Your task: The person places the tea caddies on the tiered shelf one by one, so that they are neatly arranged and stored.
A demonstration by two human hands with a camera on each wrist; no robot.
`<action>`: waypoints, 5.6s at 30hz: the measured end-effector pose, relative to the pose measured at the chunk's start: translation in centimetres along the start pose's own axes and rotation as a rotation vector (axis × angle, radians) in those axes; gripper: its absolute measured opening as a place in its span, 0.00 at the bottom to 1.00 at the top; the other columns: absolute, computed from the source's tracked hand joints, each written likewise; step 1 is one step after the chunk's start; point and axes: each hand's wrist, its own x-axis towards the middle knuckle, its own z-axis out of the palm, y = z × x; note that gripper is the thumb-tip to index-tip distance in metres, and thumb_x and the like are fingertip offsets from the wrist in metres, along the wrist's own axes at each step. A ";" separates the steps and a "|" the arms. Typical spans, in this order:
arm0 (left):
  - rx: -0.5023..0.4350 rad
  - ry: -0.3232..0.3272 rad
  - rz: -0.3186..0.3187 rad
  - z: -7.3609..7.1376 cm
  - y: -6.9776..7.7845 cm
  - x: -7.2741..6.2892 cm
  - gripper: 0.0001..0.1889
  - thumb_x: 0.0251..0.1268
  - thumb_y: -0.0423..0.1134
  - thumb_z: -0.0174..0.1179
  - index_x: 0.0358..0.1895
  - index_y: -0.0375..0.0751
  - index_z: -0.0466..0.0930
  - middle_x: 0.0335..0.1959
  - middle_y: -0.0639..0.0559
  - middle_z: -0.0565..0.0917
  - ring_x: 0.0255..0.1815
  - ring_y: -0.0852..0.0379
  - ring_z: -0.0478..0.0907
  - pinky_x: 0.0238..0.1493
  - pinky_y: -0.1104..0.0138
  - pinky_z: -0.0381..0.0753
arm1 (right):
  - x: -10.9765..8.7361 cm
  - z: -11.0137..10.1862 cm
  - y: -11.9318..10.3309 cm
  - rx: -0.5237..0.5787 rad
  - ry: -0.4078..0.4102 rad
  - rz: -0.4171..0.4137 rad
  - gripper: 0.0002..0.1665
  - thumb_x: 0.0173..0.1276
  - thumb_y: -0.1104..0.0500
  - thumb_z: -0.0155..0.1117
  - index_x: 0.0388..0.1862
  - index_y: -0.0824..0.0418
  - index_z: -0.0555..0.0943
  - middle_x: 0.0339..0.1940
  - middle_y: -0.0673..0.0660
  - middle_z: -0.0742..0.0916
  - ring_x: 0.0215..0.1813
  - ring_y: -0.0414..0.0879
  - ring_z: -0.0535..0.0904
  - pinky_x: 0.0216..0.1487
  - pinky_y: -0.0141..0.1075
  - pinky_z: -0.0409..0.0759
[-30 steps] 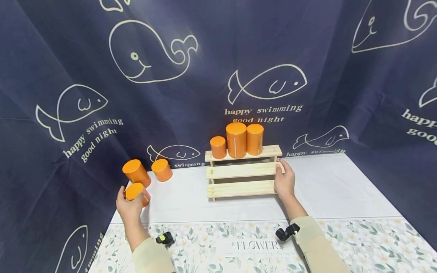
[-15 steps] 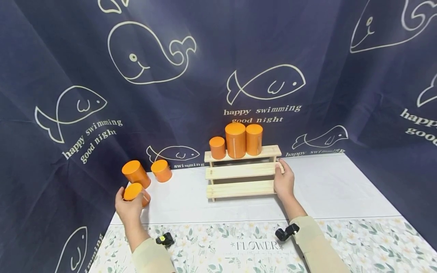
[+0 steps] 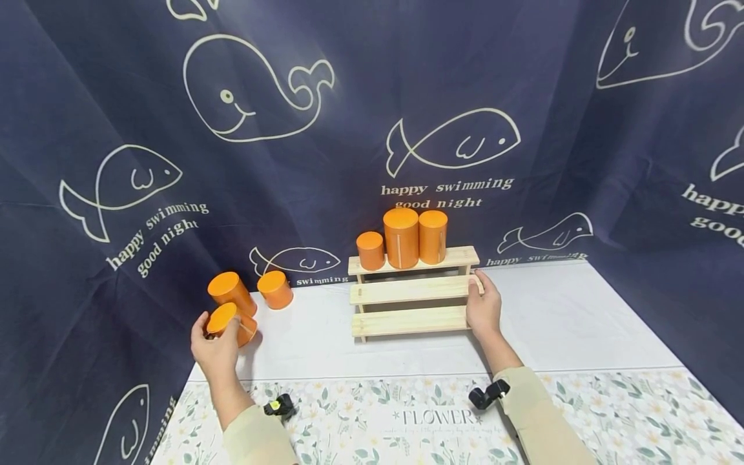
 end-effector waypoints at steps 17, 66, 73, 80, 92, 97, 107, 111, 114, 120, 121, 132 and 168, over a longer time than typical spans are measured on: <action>-0.029 -0.051 0.185 1.1 2.8 -1.6 0.30 0.71 0.45 0.67 0.74 0.47 0.74 0.68 0.49 0.76 0.56 0.65 0.72 0.49 0.81 0.74 | 0.1 0.0 0.0 0.014 0.024 -0.007 0.31 0.88 0.54 0.42 0.83 0.64 0.63 0.83 0.68 0.69 0.87 0.62 0.58 0.87 0.56 0.56; -0.026 -0.296 0.452 2.9 8.6 -6.2 0.26 0.63 0.44 0.77 0.64 0.47 0.86 0.58 0.49 0.83 0.47 0.63 0.82 0.46 0.84 0.80 | 0.3 0.0 -0.1 0.010 0.029 0.004 0.31 0.88 0.54 0.43 0.83 0.65 0.63 0.83 0.68 0.69 0.87 0.62 0.59 0.88 0.56 0.56; -0.022 -0.339 0.501 4.0 9.3 -7.0 0.26 0.60 0.42 0.79 0.63 0.47 0.87 0.62 0.48 0.84 0.53 0.60 0.80 0.50 0.83 0.80 | 0.1 0.0 -0.1 0.015 0.032 0.003 0.31 0.88 0.55 0.43 0.82 0.66 0.64 0.82 0.69 0.70 0.87 0.63 0.59 0.87 0.56 0.56; -0.040 -0.400 0.510 4.7 9.6 -7.7 0.26 0.60 0.43 0.79 0.62 0.47 0.87 0.63 0.48 0.83 0.57 0.56 0.81 0.53 0.84 0.81 | 0.1 0.0 0.0 0.019 0.030 -0.007 0.30 0.87 0.55 0.43 0.82 0.66 0.64 0.82 0.69 0.70 0.87 0.63 0.59 0.87 0.56 0.56; -0.060 -0.485 0.531 6.3 10.0 -8.8 0.27 0.58 0.45 0.80 0.62 0.48 0.87 0.64 0.48 0.83 0.58 0.51 0.83 0.53 0.83 0.82 | 0.2 0.0 0.0 0.020 0.034 -0.011 0.30 0.87 0.55 0.44 0.82 0.66 0.64 0.82 0.69 0.70 0.87 0.63 0.59 0.87 0.56 0.56; -0.015 -0.507 0.552 7.0 10.0 -9.3 0.28 0.58 0.46 0.80 0.63 0.49 0.86 0.64 0.50 0.83 0.57 0.53 0.83 0.55 0.79 0.82 | 0.2 0.1 0.1 0.027 0.045 -0.012 0.30 0.87 0.56 0.45 0.81 0.66 0.65 0.82 0.68 0.71 0.87 0.63 0.59 0.87 0.56 0.56; 0.024 -0.537 0.606 8.2 10.4 -10.4 0.28 0.57 0.48 0.81 0.62 0.51 0.87 0.64 0.55 0.84 0.63 0.54 0.81 0.64 0.47 0.86 | 0.1 0.0 -0.1 0.023 0.028 0.001 0.30 0.87 0.56 0.43 0.83 0.65 0.64 0.82 0.69 0.70 0.87 0.63 0.59 0.87 0.56 0.57; 0.016 -0.583 0.641 8.9 10.4 -11.0 0.28 0.56 0.48 0.82 0.61 0.50 0.87 0.63 0.55 0.84 0.64 0.54 0.80 0.63 0.48 0.86 | 0.1 -0.1 0.0 0.033 0.031 -0.003 0.30 0.87 0.57 0.44 0.82 0.65 0.64 0.82 0.69 0.70 0.87 0.63 0.59 0.87 0.56 0.56; 0.017 -0.611 0.660 9.5 10.2 -11.4 0.27 0.56 0.49 0.82 0.60 0.51 0.87 0.61 0.56 0.84 0.63 0.55 0.80 0.63 0.49 0.87 | 0.1 -0.1 0.2 0.032 0.028 0.000 0.30 0.87 0.56 0.44 0.82 0.64 0.64 0.83 0.68 0.70 0.87 0.62 0.59 0.87 0.55 0.57; 0.031 -0.648 0.675 10.9 9.8 -12.0 0.27 0.56 0.48 0.82 0.59 0.49 0.87 0.61 0.55 0.84 0.64 0.54 0.80 0.62 0.49 0.87 | 0.2 0.0 0.2 0.032 0.024 0.003 0.30 0.87 0.56 0.44 0.83 0.64 0.64 0.83 0.68 0.70 0.87 0.62 0.60 0.87 0.55 0.58; 0.030 -0.654 0.676 11.1 9.7 -12.0 0.27 0.56 0.47 0.82 0.60 0.48 0.87 0.62 0.54 0.84 0.64 0.53 0.80 0.62 0.49 0.87 | 0.2 0.0 0.2 0.033 0.021 0.004 0.30 0.87 0.56 0.44 0.83 0.64 0.64 0.83 0.68 0.70 0.87 0.62 0.60 0.87 0.55 0.58; 0.025 -0.709 0.676 12.9 8.8 -12.6 0.28 0.53 0.43 0.83 0.59 0.45 0.87 0.64 0.47 0.83 0.66 0.49 0.81 0.62 0.49 0.88 | 0.3 -0.2 0.2 0.026 0.017 0.002 0.31 0.87 0.55 0.43 0.83 0.64 0.63 0.83 0.68 0.69 0.87 0.62 0.60 0.87 0.55 0.58; 0.199 -0.689 0.729 17.5 5.3 -12.9 0.28 0.60 0.42 0.79 0.63 0.39 0.83 0.68 0.41 0.79 0.66 0.44 0.81 0.60 0.54 0.88 | 0.2 0.0 0.2 0.030 0.027 -0.004 0.30 0.87 0.56 0.44 0.82 0.64 0.64 0.81 0.69 0.71 0.85 0.63 0.62 0.86 0.56 0.61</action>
